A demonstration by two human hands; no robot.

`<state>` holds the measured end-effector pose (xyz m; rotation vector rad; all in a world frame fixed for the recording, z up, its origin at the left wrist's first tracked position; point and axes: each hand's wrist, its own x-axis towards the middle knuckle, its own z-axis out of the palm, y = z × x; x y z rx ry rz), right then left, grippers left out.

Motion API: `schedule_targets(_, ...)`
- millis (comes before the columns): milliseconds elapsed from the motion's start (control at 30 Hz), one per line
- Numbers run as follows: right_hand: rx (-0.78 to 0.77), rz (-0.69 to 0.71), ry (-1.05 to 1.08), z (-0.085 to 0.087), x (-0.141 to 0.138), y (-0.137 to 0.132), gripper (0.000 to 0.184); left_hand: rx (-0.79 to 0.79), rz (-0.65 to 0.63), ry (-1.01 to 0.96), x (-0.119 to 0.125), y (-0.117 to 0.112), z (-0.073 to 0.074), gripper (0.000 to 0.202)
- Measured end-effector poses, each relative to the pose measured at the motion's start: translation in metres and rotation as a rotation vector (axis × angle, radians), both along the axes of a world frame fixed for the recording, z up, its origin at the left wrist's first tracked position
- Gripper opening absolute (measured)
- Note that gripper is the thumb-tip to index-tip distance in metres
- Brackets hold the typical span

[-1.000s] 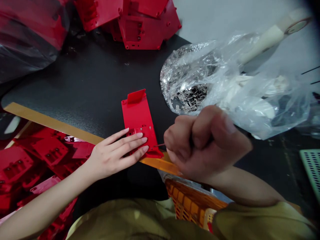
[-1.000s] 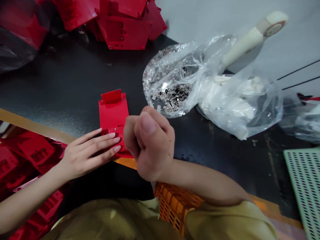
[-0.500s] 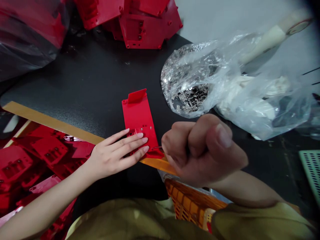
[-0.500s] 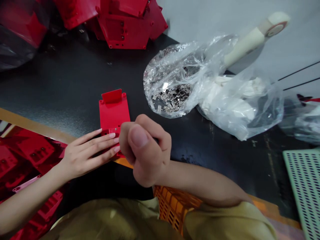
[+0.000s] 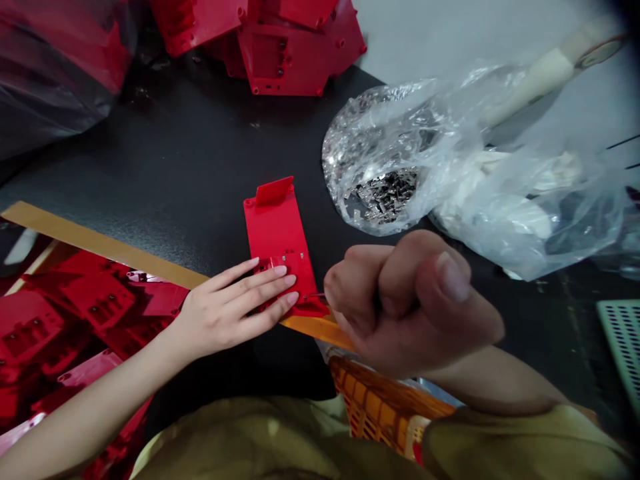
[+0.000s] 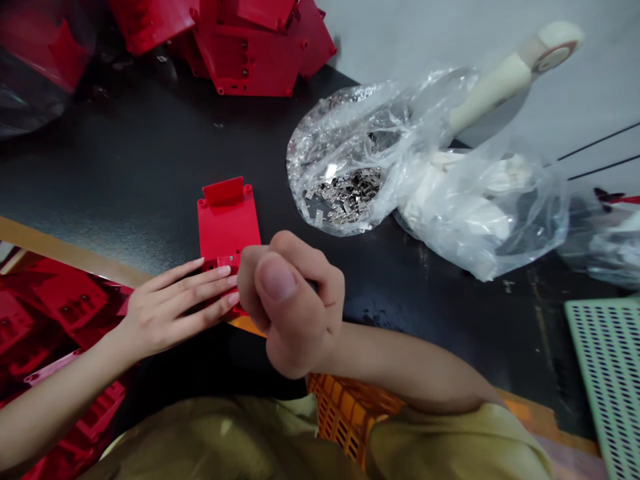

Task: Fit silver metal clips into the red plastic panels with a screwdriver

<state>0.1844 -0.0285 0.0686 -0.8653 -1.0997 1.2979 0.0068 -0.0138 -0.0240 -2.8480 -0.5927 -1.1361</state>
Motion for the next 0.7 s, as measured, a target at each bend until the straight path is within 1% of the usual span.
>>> schedule_targets(100,0.000,0.034,0.005,-0.002,0.003,-0.003,0.057,-0.004,-0.005,0.002,-0.001,-0.001,-0.002,0.023)
schedule_targets(200,0.052,0.057,0.049,-0.005,0.002,-0.001,0.053,-0.012,0.001,0.009,-0.003,-0.002,-0.006,0.025)
schedule_targets(300,0.084,-0.002,0.088,-0.007,-0.001,0.004,0.044,-0.011,0.013,0.011,-0.003,-0.002,-0.008,0.027)
schedule_targets(367,0.101,-0.029,0.090,-0.008,-0.004,0.006,0.041,-0.004,0.011,0.012,-0.003,-0.001,-0.008,0.027)
schedule_targets(467,0.141,0.003,0.062,-0.011,-0.009,0.004,0.041,0.000,-0.002,0.021,-0.004,0.000,-0.008,0.026)
schedule_targets(533,0.155,-0.009,0.042,-0.015,-0.012,0.003,0.042,0.001,-0.010,0.027,-0.005,0.000,-0.009,0.028)
schedule_targets(600,0.143,-0.047,0.047,-0.016,-0.014,0.006,0.043,0.004,-0.007,0.030,-0.006,0.000,-0.011,0.034)
schedule_targets(633,0.112,-0.056,0.055,-0.015,-0.012,0.010,0.044,0.004,-0.005,0.038,-0.006,-0.001,-0.012,0.036)
schedule_targets(700,0.012,-0.031,0.054,-0.004,-0.004,0.021,0.045,-0.002,-0.005,0.065,-0.007,-0.001,-0.012,0.039)
